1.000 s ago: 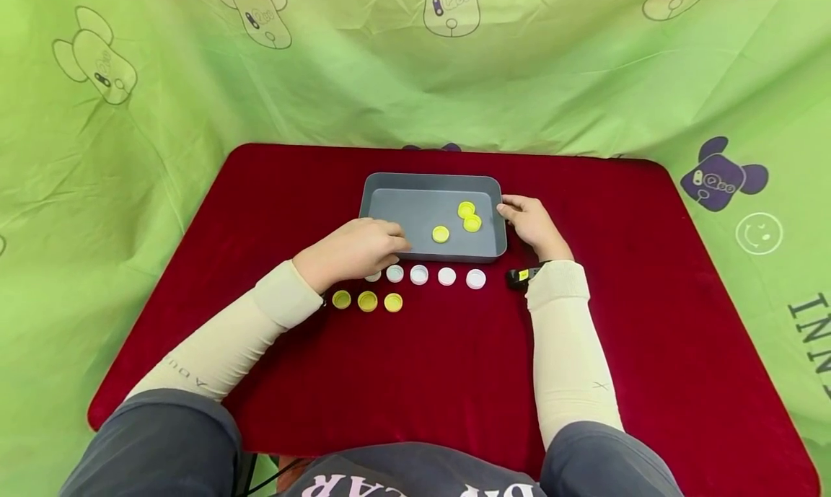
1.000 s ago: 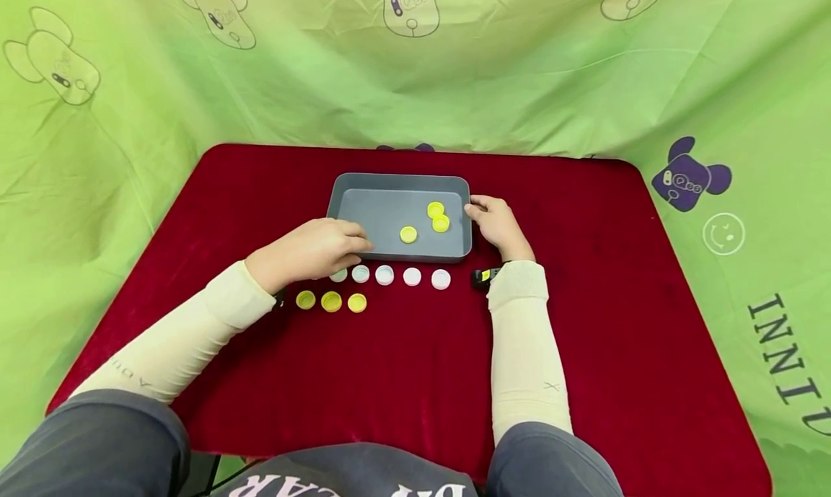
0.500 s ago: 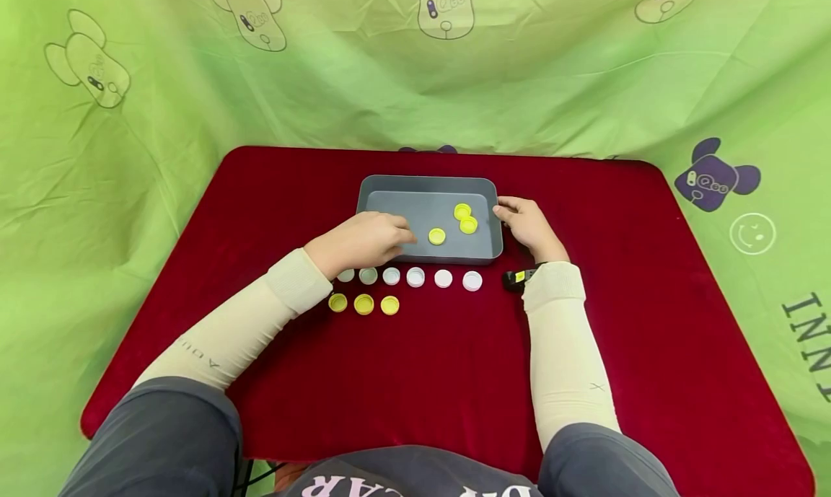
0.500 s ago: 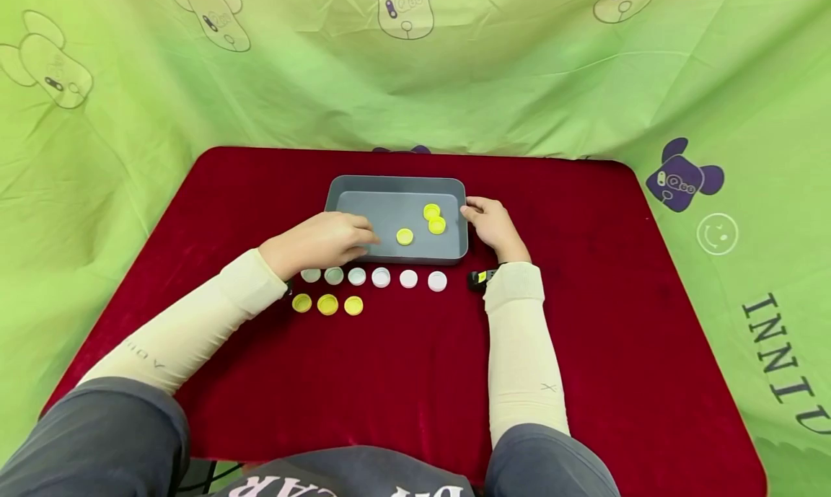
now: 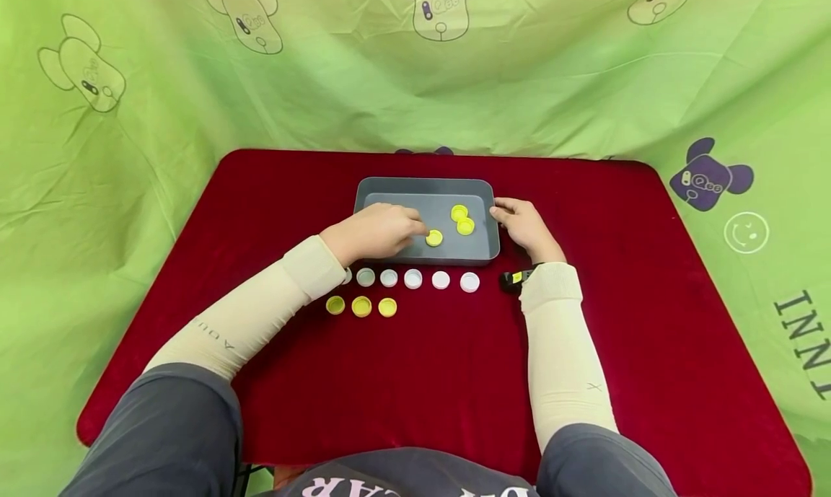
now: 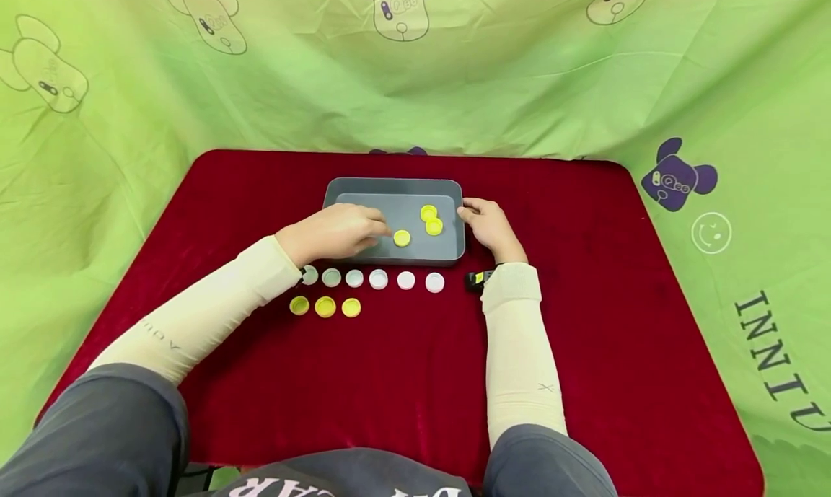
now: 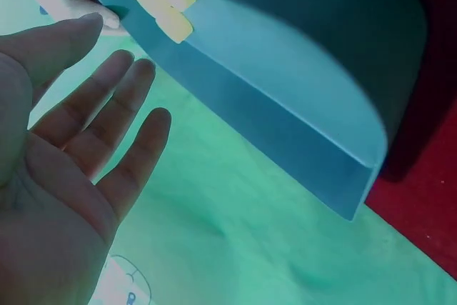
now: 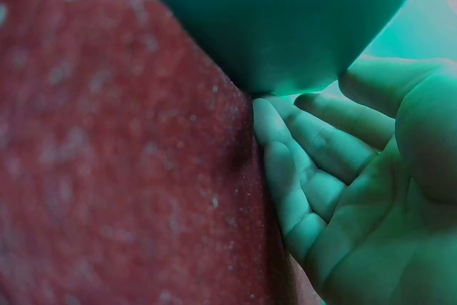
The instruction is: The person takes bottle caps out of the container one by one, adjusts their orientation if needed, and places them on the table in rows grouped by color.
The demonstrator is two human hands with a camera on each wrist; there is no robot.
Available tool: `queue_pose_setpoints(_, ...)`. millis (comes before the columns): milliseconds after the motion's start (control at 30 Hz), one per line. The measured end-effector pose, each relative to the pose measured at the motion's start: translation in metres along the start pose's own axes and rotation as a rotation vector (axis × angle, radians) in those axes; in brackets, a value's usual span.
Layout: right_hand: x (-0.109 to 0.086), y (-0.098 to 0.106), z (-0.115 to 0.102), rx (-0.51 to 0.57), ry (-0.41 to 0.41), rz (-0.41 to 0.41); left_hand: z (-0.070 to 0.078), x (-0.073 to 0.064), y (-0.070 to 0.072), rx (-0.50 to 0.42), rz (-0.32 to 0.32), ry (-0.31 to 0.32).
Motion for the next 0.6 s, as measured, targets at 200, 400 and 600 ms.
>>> queue_pose_setpoints(200,0.0,-0.001,0.001,-0.003,0.008,0.0,-0.003,0.008,0.001,-0.007,-0.004,-0.016)
queue_pose_setpoints(400,0.0,-0.002,0.0,-0.007,0.006,-0.002,-0.004,0.014,0.0,-0.035,-0.005,-0.018)
queue_pose_setpoints(600,-0.001,-0.001,0.0,-0.012,0.0,0.008,-0.009,0.021,-0.003,-0.032,-0.011,-0.023)
Point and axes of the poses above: each hand's wrist, its own x-axis towards the middle knuckle, its own y-axis out of the back of the hand, z = x × y, the point moved 3 cm from there along x, towards the middle knuckle, and after that the axes turned 11 degrees about -y, right-handed, at the moved point
